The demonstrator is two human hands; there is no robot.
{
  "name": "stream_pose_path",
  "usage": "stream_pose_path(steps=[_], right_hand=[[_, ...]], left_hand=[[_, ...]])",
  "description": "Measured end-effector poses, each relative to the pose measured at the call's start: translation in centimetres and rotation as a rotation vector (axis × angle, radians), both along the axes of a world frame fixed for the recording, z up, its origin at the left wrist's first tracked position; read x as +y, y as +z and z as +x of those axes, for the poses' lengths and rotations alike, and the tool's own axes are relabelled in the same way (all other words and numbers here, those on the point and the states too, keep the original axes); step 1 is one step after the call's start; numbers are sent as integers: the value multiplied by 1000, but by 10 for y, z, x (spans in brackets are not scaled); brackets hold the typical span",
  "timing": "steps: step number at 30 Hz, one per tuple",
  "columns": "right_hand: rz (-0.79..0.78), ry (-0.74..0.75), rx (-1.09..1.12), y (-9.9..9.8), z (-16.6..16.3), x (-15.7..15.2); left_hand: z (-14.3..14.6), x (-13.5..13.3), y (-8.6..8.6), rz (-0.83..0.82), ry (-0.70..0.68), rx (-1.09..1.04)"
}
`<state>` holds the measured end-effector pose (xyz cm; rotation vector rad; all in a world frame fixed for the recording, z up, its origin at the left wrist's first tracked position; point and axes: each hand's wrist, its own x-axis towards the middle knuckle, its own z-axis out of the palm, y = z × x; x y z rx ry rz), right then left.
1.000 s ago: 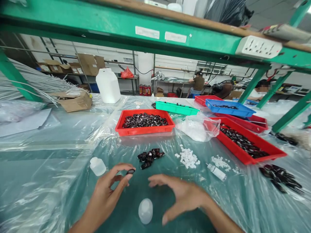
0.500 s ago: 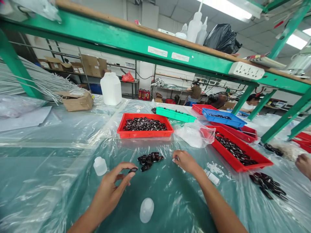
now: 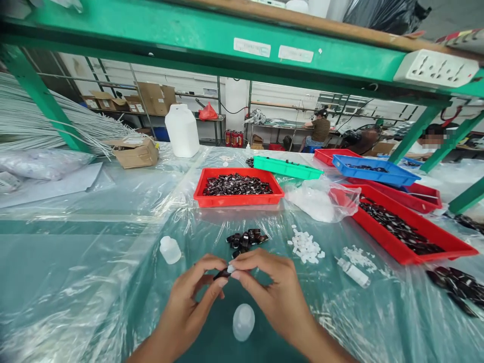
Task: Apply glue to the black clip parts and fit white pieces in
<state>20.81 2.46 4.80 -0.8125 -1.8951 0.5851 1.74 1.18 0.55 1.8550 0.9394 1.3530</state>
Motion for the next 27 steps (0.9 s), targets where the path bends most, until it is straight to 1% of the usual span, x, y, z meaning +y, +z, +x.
stream_pose_path(steps=[4, 8, 10, 14, 16, 19, 23, 27], right_hand=[[101, -33, 13, -4, -4, -4], [202, -85, -14, -6, -7, -11], [217, -113, -19, -7, -11, -15], [128, -150, -18, -6, -21, -22], [77, -145, -18, -5, -25, -24], [32, -110, -21, -3, -27, -25], [62, -63, -76, 0, -17, -19], [-6, 38, -110, 6, -6, -8]], left_hand=[[3, -3, -1, -17, -31, -68], [8, -6, -3, -18, -15, -142], [12, -9, -4, -24, 8, -187], [17, -16, -5, -62, 58, -282], [16, -19, -5, -75, 68, -311], [13, -19, -5, -76, 82, -322], [11, -15, -4, -67, 88, -296], [12, -9, -8, -77, 77, -290]])
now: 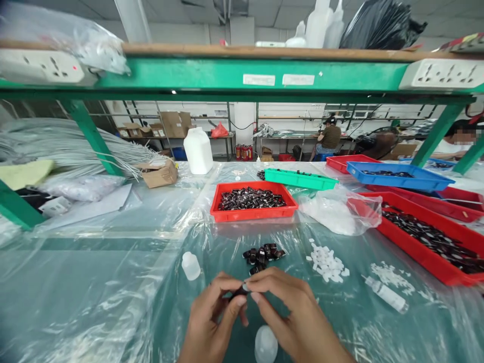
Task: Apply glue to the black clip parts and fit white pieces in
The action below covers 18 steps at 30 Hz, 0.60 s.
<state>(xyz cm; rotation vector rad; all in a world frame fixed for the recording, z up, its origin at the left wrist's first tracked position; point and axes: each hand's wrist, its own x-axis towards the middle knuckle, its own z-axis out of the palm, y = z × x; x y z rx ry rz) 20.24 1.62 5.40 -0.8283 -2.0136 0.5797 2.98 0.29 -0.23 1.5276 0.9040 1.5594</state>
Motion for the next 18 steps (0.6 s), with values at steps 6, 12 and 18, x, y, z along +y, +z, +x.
stream_pose_path(steps=[6, 12, 18], right_hand=[[-169, 52, -48, 5, 1, 11], [-247, 124, -109, 19, 0, 84], [-146, -279, -60, 22, -2, 213]], left_hand=[[5, 4, -11, -52, 20, -11], [-6, 15, -11, -116, 129, 114], [-18, 23, -5, -123, 220, 272]])
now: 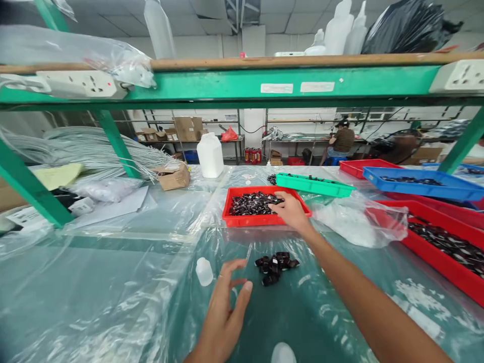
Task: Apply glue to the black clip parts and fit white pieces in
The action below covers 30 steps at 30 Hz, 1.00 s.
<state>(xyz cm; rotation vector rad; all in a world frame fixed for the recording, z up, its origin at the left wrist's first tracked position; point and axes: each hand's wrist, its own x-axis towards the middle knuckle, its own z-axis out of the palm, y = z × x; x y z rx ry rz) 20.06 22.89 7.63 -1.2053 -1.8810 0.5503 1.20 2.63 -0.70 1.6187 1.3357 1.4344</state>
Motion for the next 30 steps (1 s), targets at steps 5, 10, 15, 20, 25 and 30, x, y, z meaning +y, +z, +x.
stream_pose_path(steps=[5, 10, 15, 20, 25, 30], right_hand=[[94, -111, -109, -34, 70, -29], [36, -159, -188, -71, 144, -110], [-54, 36, -327, -84, 119, -134], [-41, 60, -418, -91, 70, -111], [-44, -3, -336, -80, 64, -120], [-102, 137, -142, -62, 41, -172]], left_hand=[[-1, 0, 3, 63, -64, 145], [-3, 0, 3, 76, -132, 213], [-3, 6, 4, 63, -130, 249], [-2, 9, 4, 93, -148, 336], [-2, 6, 2, 125, -159, 396], [6, -3, 2, 153, -233, 450]])
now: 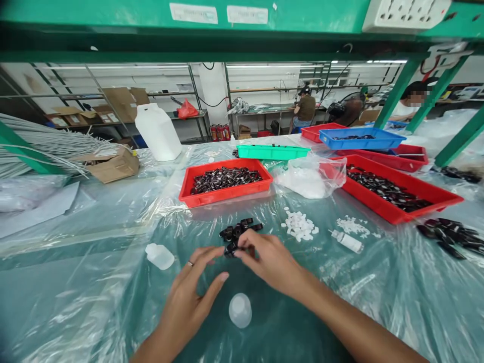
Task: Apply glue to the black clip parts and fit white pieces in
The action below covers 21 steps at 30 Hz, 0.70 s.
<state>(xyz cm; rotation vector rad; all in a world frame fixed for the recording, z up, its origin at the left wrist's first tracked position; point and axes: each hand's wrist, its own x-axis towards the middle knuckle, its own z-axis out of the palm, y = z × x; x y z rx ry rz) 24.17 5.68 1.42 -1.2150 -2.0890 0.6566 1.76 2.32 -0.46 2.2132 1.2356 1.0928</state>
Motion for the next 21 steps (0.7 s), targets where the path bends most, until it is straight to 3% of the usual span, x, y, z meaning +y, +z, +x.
stream_pose_path(steps=[3, 6, 11, 15, 21], right_hand=[[-61, 66, 73, 5, -16, -20], [-142, 99, 110, 9, -11, -23], [-344, 263, -33, 15, 30, -6], [-490, 466, -111, 6, 31, -6], [-506, 451, 101, -2, 8, -19]], left_hand=[[2, -3, 2, 2, -76, 18], [0, -1, 4, -19, -112, 11], [-4, 2, 3, -36, -34, -75], [-6, 4, -1, 1, 16, -145], [-6, 4, -1, 82, -24, -189]])
